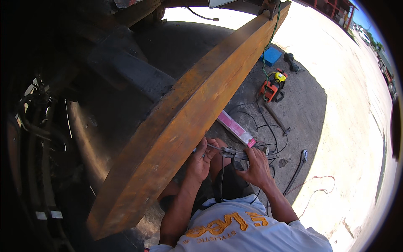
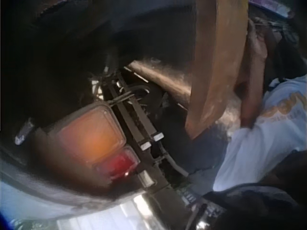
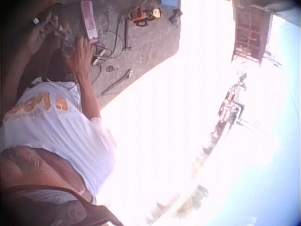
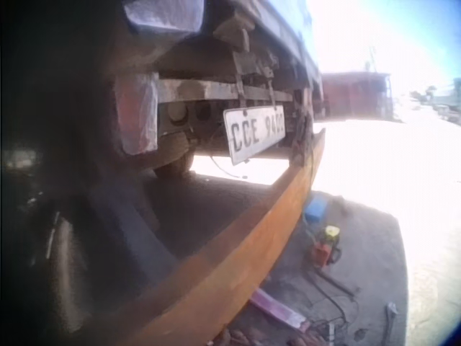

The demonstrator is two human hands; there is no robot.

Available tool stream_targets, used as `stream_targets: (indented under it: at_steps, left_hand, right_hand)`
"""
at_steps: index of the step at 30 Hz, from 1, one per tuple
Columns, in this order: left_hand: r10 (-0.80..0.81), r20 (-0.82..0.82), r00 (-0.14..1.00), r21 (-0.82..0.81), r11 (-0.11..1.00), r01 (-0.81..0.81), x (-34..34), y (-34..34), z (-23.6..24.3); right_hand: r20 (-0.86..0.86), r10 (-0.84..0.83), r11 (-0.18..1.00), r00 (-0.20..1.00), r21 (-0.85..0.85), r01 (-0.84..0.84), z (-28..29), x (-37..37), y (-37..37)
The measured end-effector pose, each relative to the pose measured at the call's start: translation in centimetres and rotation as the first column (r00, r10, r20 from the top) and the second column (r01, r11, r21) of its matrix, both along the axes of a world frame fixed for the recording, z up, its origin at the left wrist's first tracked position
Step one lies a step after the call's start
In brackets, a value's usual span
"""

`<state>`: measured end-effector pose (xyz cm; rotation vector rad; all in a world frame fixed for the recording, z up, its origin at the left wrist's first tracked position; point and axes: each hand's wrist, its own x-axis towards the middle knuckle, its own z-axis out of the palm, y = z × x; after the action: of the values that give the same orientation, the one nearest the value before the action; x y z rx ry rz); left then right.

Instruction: The person welds a curved metal bar to the rear frame of a vehicle using a handheld welding tool. They position the bar, apply welds along the seam, and adjust the bar's placement as needed.

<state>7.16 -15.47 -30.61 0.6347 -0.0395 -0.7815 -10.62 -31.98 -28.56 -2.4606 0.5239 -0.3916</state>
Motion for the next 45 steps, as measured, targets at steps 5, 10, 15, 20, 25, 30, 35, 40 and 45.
stream_targets:
  at_steps: [5, 10, 15, 20, 25, 30, 35, 40, 45]
  left_hand:
    - [0.001, 0.015, 1.0, -0.013, 1.0, 0.0, -0.3, 0.3, -0.5]
    - [0.019, 0.063, 0.998, -0.024, 1.0, -0.017, -0.3, 0.2, -0.6]
    - [0.015, 0.079, 0.997, -0.035, 0.999, -0.013, -0.2, 0.3, -0.7]
    - [0.036, 0.076, 0.996, 0.022, 0.999, -0.038, -0.6, 0.5, -0.8]
    - [0.039, 0.121, 0.992, 0.044, 0.998, -0.045, -0.7, 0.4, 0.1]
    - [0.003, 0.179, 0.984, 0.255, 0.966, -0.05, -2.1, 1.9, 0.6]
    - [-0.661, 0.629, 0.409, 0.733, 0.679, -0.032, -5.6, 10.4, 3.2]
    - [-0.861, 0.468, 0.197, 0.883, 0.464, -0.07, -9.3, 20.8, 12.3]
    - [-0.939, -0.038, 0.342, 0.966, 0.053, 0.254, -9.1, 27.4, 20.4]
  right_hand:
    - [0.028, 0.029, 1.0, 0.999, 0.0, -0.029, 0.1, -0.2, 0.0]
    - [0.02, 0.018, 1.0, 1.0, -0.008, -0.018, 0.5, -0.3, 0.1]
    - [0.04, 0.035, 0.999, 0.999, -0.027, -0.034, 0.6, -0.3, 0.4]
    - [0.052, 0.054, 0.998, 0.997, -0.025, -0.053, -0.1, -0.4, 0.3]
    - [0.088, 0.05, 0.998, 0.995, -0.042, -0.047, -0.2, -0.5, 0.2]
    - [0.1, -0.14, 0.99, 0.985, 0.04, 0.137, 0.3, -1.3, -1.4]
    - [0.013, -0.515, 0.851, 0.857, 0.121, 0.51, 0.6, -3.6, -5.5]
    - [0.052, -0.788, 0.571, 0.614, 0.438, 0.694, 3.5, -5.5, -9.8]
    - [0.064, -0.81, 0.524, 0.583, 0.528, 0.669, 9.2, -6.2, -9.8]
